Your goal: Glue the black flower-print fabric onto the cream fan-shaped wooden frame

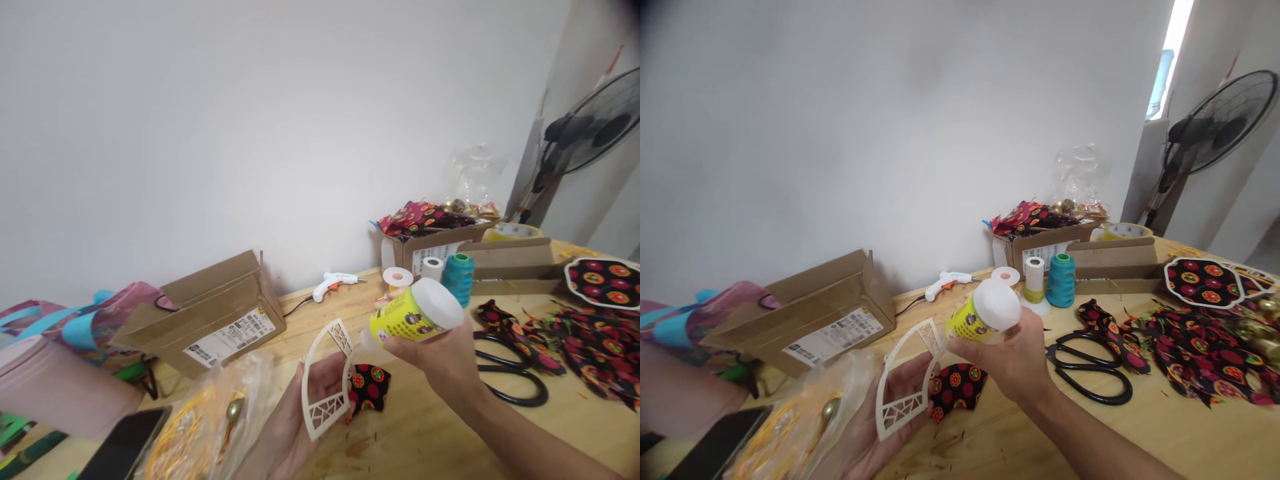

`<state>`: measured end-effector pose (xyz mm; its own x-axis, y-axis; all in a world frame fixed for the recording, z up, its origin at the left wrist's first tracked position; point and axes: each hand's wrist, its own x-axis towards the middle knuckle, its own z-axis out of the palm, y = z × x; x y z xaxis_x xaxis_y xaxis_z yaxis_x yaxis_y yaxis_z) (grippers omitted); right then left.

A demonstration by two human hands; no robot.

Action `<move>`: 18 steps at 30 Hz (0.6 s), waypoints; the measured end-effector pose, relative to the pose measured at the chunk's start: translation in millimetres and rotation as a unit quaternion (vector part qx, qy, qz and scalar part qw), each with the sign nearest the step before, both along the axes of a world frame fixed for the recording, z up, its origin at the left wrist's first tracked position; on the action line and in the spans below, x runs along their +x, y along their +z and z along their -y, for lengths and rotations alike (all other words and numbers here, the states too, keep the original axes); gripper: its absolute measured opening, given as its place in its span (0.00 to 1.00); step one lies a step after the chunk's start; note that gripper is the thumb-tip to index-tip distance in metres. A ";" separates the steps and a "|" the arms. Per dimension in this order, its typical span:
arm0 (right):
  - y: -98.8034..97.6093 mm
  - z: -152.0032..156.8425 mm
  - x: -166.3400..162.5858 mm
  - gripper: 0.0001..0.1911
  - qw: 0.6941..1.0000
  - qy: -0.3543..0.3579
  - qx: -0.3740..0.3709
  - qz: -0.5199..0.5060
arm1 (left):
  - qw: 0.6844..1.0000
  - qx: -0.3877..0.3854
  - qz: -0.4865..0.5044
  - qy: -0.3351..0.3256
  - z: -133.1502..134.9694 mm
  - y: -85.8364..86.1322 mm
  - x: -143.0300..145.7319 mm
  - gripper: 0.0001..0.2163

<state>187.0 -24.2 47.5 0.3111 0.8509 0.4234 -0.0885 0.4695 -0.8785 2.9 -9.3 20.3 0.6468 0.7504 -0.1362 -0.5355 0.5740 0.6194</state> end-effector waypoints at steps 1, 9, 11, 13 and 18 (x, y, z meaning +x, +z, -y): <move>-0.1 0.1 0.0 0.12 1.000 0.002 0.001 0.000 | 1.000 -0.002 0.004 0.001 0.0 -0.2 -0.1 0.18; -4.0 2.8 -2.9 0.15 1.000 0.016 0.018 -0.004 | 1.000 -0.002 0.022 0.000 1.2 -0.3 0.5 0.18; -5.1 4.5 -4.9 0.16 1.000 0.028 0.010 -0.002 | 1.000 0.002 0.024 -0.005 1.2 -0.7 0.7 0.18; -5.8 5.1 -6.4 0.16 0.999 0.049 0.000 0.000 | 1.000 0.005 0.025 -0.004 0.7 -1.2 0.9 0.18; -6.0 3.0 -5.8 0.17 0.999 0.044 0.001 -0.018 | 1.000 0.004 0.017 0.000 -0.6 -1.7 2.2 0.18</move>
<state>181.1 -27.2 41.5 0.2509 0.8748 0.4145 -0.1610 0.4600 -0.8732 5.1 -8.7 18.6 0.6512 0.7510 -0.1093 -0.5557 0.5699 0.6053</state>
